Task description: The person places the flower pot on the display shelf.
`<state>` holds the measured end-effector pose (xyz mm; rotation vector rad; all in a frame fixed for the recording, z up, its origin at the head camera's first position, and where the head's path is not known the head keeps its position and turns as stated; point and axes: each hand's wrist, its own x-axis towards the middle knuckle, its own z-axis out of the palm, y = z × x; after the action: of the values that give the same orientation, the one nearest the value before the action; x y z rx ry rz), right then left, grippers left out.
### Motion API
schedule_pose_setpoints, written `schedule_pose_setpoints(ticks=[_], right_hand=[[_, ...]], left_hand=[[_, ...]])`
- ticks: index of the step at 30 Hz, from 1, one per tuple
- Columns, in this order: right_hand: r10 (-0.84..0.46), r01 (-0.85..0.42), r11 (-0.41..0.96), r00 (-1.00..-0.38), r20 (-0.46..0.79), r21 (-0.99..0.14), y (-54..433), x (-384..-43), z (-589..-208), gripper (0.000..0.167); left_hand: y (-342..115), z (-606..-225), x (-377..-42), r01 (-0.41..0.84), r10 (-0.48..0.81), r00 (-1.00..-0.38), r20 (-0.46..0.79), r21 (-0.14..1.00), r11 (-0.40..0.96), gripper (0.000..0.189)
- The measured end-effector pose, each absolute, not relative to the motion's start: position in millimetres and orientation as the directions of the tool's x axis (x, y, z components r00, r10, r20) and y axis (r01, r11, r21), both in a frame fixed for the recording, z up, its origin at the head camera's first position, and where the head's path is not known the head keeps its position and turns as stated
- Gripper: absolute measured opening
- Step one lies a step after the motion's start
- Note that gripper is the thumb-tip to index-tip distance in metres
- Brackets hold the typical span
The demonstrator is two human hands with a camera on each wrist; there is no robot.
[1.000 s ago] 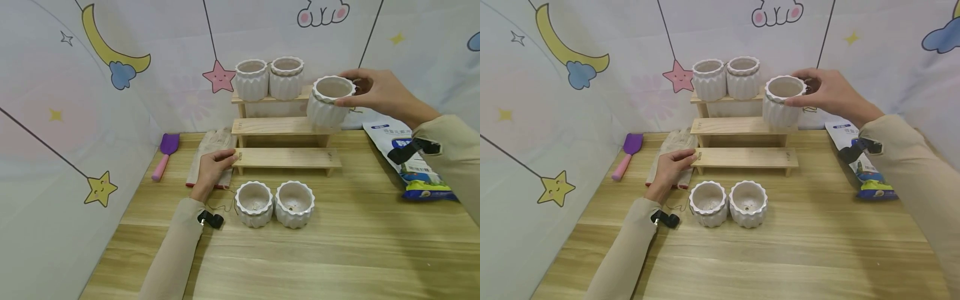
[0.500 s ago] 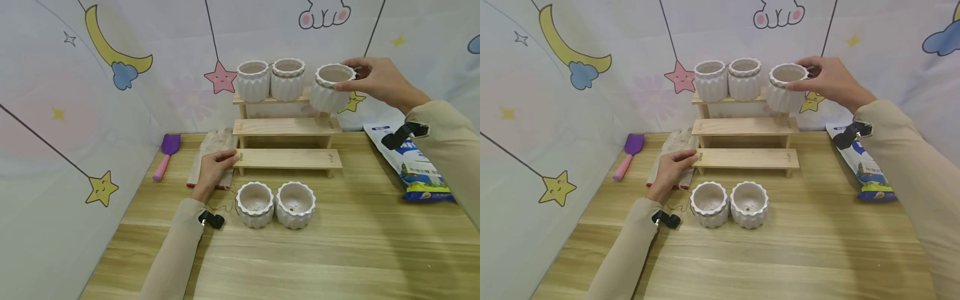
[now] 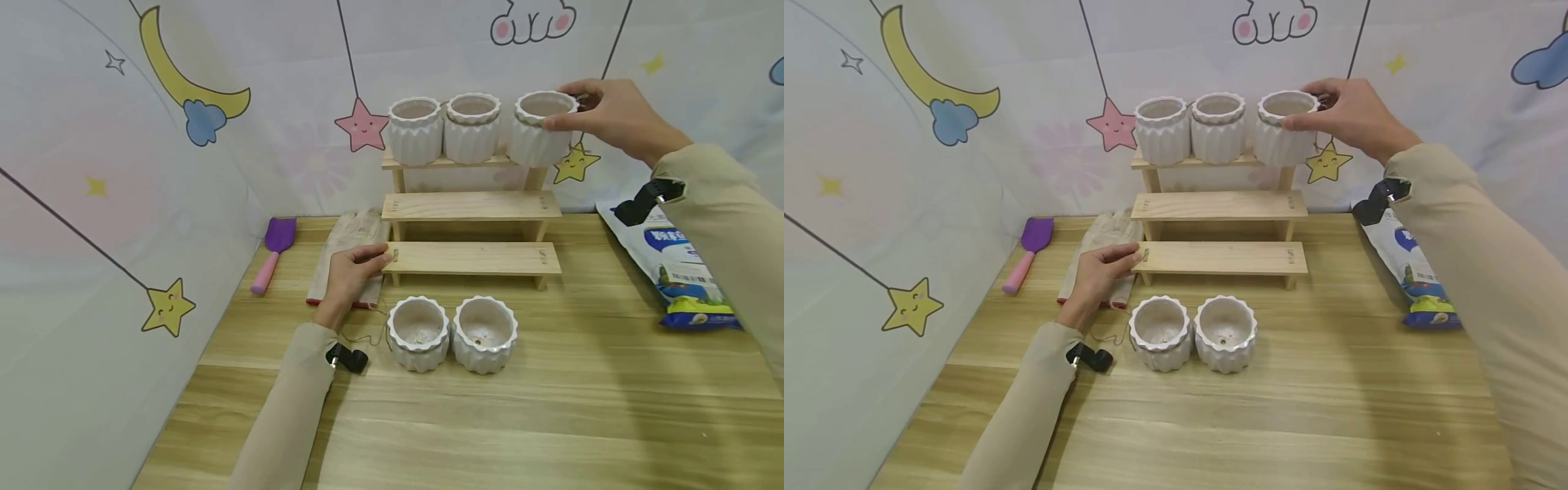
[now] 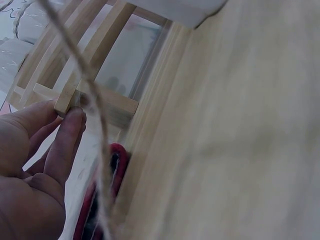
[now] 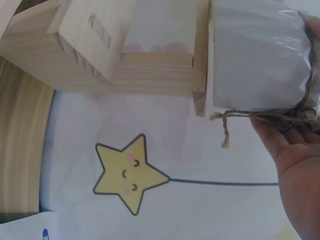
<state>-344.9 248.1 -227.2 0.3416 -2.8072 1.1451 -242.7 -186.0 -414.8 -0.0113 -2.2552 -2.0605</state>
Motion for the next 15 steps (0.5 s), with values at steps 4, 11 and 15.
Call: schedule_pose_setpoints(ticks=[4,11,15], right_hand=[[-0.171,-0.24,0.696,-0.971,0.168,-0.677,245.2,-351.3,-227.9,0.082],[-0.174,-0.249,0.687,-0.969,0.178,-0.683,242.8,-360.1,-228.1,0.081],[-0.168,-0.252,0.673,-0.968,0.188,-0.696,242.3,-361.9,-227.4,0.08]], left_hand=[[-186.1,-415.0,-242.6,0.064,-0.055,-0.996,0.069,0.994,0.092,0.027],[-185.6,-414.3,-242.2,0.07,-0.053,-0.996,0.076,0.993,0.095,0.027],[-185.7,-415.4,-242.9,0.075,-0.049,-0.996,0.08,0.993,0.097,0.027]])
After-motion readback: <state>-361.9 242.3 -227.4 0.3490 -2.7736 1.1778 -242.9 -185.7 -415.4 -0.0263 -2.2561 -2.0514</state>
